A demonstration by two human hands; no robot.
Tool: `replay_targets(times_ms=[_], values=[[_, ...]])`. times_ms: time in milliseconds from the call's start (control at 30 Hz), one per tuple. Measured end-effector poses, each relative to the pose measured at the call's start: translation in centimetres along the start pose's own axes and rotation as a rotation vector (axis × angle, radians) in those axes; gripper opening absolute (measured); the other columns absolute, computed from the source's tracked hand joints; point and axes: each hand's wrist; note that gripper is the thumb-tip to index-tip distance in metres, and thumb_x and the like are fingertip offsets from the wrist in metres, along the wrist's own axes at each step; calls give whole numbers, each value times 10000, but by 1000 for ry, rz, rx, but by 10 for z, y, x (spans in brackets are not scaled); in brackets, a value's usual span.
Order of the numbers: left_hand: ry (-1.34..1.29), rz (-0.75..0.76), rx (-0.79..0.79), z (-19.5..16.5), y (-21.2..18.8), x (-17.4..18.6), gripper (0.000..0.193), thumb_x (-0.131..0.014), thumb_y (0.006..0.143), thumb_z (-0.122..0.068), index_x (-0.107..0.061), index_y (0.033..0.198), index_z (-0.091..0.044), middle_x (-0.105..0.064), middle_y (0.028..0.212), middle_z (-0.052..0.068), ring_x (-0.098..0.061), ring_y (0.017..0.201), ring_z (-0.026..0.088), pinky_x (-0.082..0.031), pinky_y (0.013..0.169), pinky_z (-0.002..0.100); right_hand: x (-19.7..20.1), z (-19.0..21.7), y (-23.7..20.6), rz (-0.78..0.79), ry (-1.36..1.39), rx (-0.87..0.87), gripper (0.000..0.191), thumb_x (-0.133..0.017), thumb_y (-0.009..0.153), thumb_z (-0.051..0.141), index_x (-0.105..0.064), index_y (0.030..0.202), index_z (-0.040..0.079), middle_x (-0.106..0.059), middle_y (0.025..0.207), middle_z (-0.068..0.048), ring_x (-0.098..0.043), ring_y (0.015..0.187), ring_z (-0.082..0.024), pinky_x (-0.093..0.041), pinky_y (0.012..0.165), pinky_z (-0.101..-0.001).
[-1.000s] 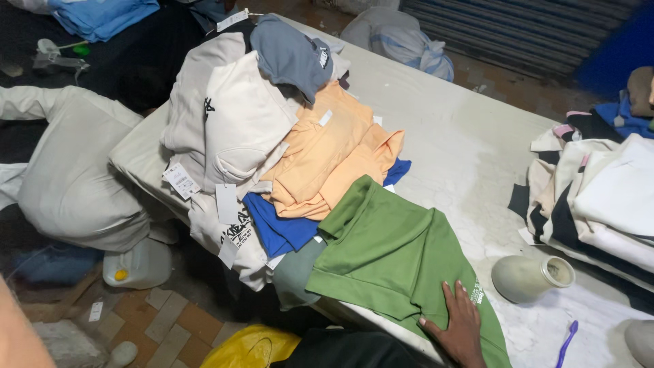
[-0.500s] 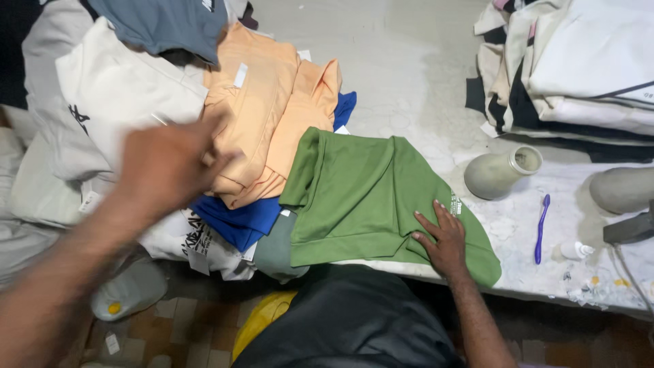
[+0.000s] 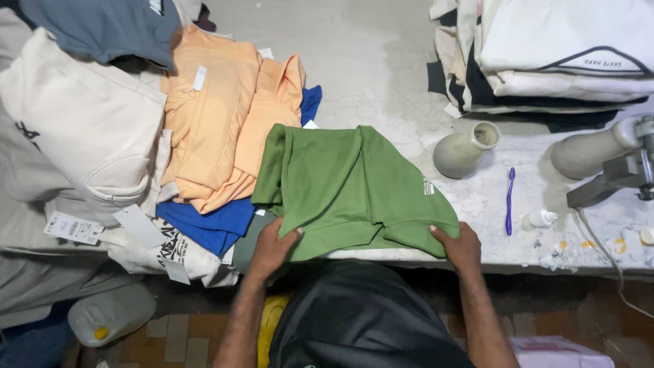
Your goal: The person treats several hoodies on a workbench. They unfold and smooth a white hoodie, then pour a liquid from a container into a spray gun and apply it to the garment. They repeat the process with a green hoodie and a peach hoodie, folding each after treatment.
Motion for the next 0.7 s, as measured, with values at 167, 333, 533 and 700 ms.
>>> replay_targets(times_ms=[167,333,533,700], values=[[-469,-253,-222,-52,-74,48,357,-735,893,-53,-610,1214,39,-690,992,84,-612,842,150,-513,743,325,54,2,-10,7,234,-1,577,-837,842,256,-639,1242,-110,-751,1015,-296,-720,829,-311,-567,727,-389],[-571,-555,-828,-124,-156,114,321,-690,892,-52,-588,1186,25,-643,1047,98,-615,937,187,-509,860,333,119,47,-42,217,1248,297,507,-605,1079,380,-603,1356,-44,-690,1240,-172,-687,1095,-277,-550,969,-403],[-768,-838,-740,-165,29,184,213,-702,904,-133,-587,1049,-26,-579,952,71,-588,872,215,-496,815,364,120,187,36,397,1711,325,384,-527,1078,345,-680,1255,40,-727,1273,-149,-689,1221,-312,-554,1123,-480],[-927,-676,-368,-97,133,201,432,-572,928,-48,-398,1323,-63,-669,951,122,-679,830,217,-612,808,401,28,245,83,325,1365,393,867,-637,971,327,-53,1600,204,-307,1617,-203,-458,1442,-367,-417,1162,-591]])
Point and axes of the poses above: each hand's wrist, its own y-axis towards the middle knuckle, its own x-axis out of the back of the hand, z = x × y
